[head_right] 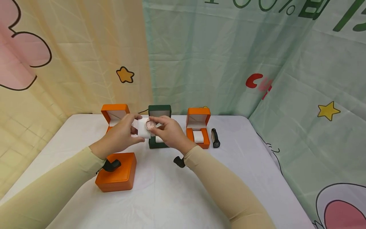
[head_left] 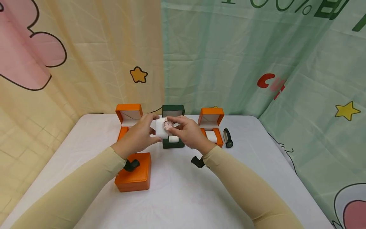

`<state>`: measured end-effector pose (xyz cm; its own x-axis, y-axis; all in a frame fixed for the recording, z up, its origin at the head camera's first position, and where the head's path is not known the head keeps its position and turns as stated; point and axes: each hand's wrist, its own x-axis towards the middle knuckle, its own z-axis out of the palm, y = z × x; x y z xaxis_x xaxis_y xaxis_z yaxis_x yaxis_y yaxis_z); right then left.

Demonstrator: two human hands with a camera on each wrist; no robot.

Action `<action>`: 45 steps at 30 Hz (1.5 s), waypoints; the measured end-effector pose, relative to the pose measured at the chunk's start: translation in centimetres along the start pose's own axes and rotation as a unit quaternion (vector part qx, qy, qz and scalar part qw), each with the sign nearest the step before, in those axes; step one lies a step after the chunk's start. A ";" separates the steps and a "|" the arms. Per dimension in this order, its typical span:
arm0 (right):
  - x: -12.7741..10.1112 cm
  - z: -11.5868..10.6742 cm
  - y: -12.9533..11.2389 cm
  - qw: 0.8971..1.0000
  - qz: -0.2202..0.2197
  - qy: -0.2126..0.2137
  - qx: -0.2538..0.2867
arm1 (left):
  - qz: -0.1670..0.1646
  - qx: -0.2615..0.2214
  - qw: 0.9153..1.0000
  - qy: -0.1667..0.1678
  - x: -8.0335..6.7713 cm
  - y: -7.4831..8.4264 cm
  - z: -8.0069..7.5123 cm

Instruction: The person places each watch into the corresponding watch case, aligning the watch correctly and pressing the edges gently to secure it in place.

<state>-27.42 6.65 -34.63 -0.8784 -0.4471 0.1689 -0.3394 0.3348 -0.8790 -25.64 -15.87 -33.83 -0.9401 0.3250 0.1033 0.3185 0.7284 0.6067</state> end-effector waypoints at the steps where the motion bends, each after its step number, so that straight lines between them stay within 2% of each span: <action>1: 0.0 0.0 0.0 1.000 0.001 -0.002 0.001 | 0.001 0.001 1.000 0.001 0.0 0.0 0.0; 12: -0.2 0.0 -0.1 1.000 -0.009 -0.014 -0.008 | 0.005 -0.004 1.000 0.012 -0.2 -0.2 0.1; 28: -0.3 0.1 0.2 1.000 -0.001 -0.016 0.013 | 0.012 -0.013 1.000 0.020 -0.4 0.0 0.2; 33: -0.2 0.0 0.2 1.000 -0.023 -0.007 -0.021 | 0.016 -0.011 1.000 0.022 -0.3 0.0 0.1; 37: -0.2 -0.2 0.2 0.999 -0.024 -0.003 -0.042 | 0.014 -0.011 1.000 0.020 -0.3 0.0 0.1; 45: -0.2 -0.4 0.7 0.999 -0.018 -0.033 -0.017 | 0.009 -0.016 1.000 0.017 -0.3 -0.1 0.1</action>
<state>-27.58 7.29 -35.10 -0.8418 -0.5129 0.1683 -0.3820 0.3457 -0.8571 -25.36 -15.98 -34.04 -0.9382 0.3166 0.1397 0.3310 0.7034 0.6291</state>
